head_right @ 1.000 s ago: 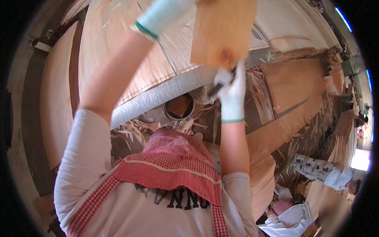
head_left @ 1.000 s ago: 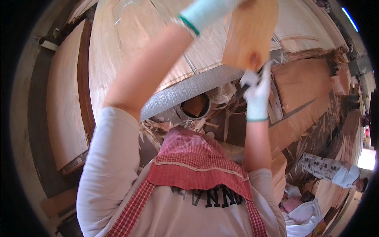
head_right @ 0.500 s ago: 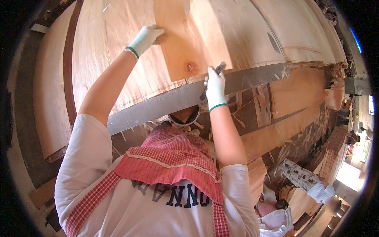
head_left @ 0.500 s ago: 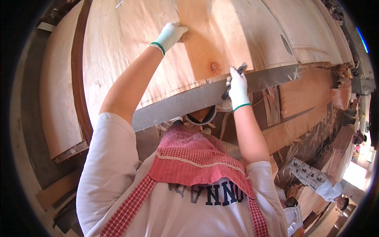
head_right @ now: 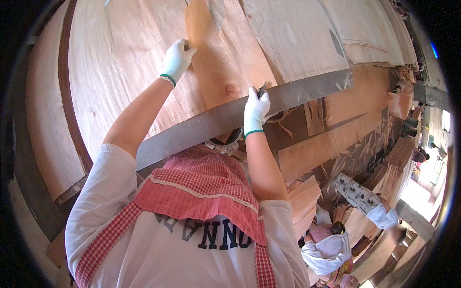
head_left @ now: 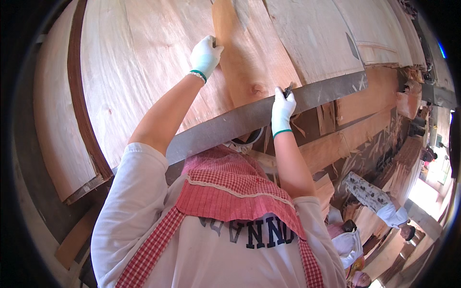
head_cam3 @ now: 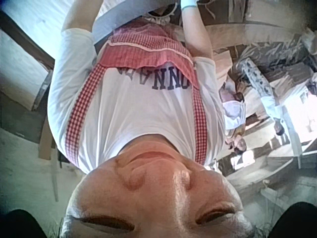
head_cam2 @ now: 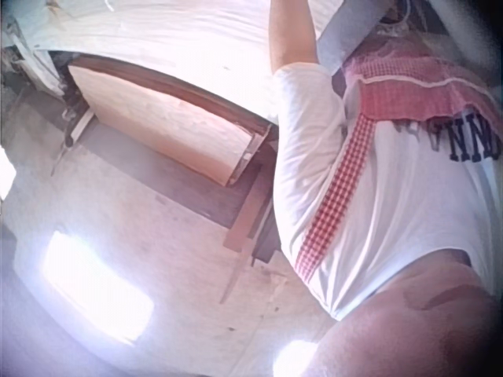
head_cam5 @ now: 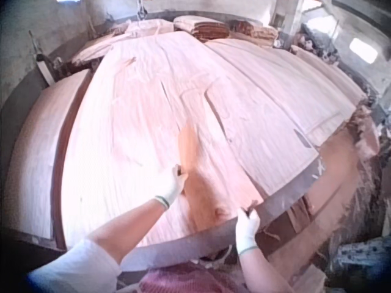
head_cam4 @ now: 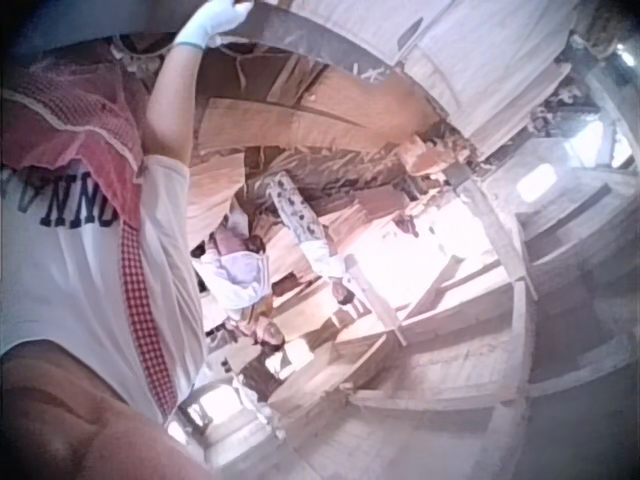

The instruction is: The person handles large sheets of wood veneer, aligning them on a metal surface, smoothing them by hand, and using a knife to trim edges and cut specific shapes from the material.

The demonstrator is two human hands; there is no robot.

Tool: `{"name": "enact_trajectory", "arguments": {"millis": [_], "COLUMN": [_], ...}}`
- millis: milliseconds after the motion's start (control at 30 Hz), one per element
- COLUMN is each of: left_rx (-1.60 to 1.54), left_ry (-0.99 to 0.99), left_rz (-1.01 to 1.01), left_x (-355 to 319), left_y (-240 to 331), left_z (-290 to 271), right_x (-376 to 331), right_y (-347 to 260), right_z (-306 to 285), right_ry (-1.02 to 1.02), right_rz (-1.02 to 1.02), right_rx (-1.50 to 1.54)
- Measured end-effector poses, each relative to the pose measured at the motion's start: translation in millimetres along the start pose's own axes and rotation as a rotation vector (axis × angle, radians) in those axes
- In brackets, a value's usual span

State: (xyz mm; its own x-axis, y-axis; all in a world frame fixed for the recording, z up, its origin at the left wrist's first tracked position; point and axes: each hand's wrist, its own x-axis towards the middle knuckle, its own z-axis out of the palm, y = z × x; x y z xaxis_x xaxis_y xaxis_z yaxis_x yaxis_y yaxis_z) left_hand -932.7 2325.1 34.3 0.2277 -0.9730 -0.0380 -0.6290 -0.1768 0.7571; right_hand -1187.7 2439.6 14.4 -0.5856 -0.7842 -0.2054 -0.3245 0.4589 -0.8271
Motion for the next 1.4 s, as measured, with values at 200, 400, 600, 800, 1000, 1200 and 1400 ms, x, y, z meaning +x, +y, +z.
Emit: {"name": "enact_trajectory", "arguments": {"millis": [200,400,600,800,1000,1200,1400], "left_rx": [0.063,0.106,0.282,0.576,0.279,0.259,0.405], "left_ry": [0.031,0.059,0.122,0.178,0.013,-0.095,0.009], "left_rz": [-0.059,-0.085,0.209,0.650,0.729,0.633,0.751], "left_x": [5,-10,-4,102,160,146,155], "left_y": [5,17,27,-15,-44,-17,-45], "left_z": [8,5,-7,-5,-3,-9,9], "right_x": [18,6,-36,-21,16,74,-41], "right_y": [11,1,-79,-66,-179,-216,-87], "right_z": [0,-14,26,43,151,245,115], "right_ry": [0.045,0.367,-0.568,-0.361,-0.488,-0.320,-0.449], "right_rz": [-0.066,-0.126,0.132,-0.377,-0.425,-0.311,-0.571], "right_rx": [-0.122,-0.010,0.104,-0.558,-1.068,-0.777,-0.855]}}
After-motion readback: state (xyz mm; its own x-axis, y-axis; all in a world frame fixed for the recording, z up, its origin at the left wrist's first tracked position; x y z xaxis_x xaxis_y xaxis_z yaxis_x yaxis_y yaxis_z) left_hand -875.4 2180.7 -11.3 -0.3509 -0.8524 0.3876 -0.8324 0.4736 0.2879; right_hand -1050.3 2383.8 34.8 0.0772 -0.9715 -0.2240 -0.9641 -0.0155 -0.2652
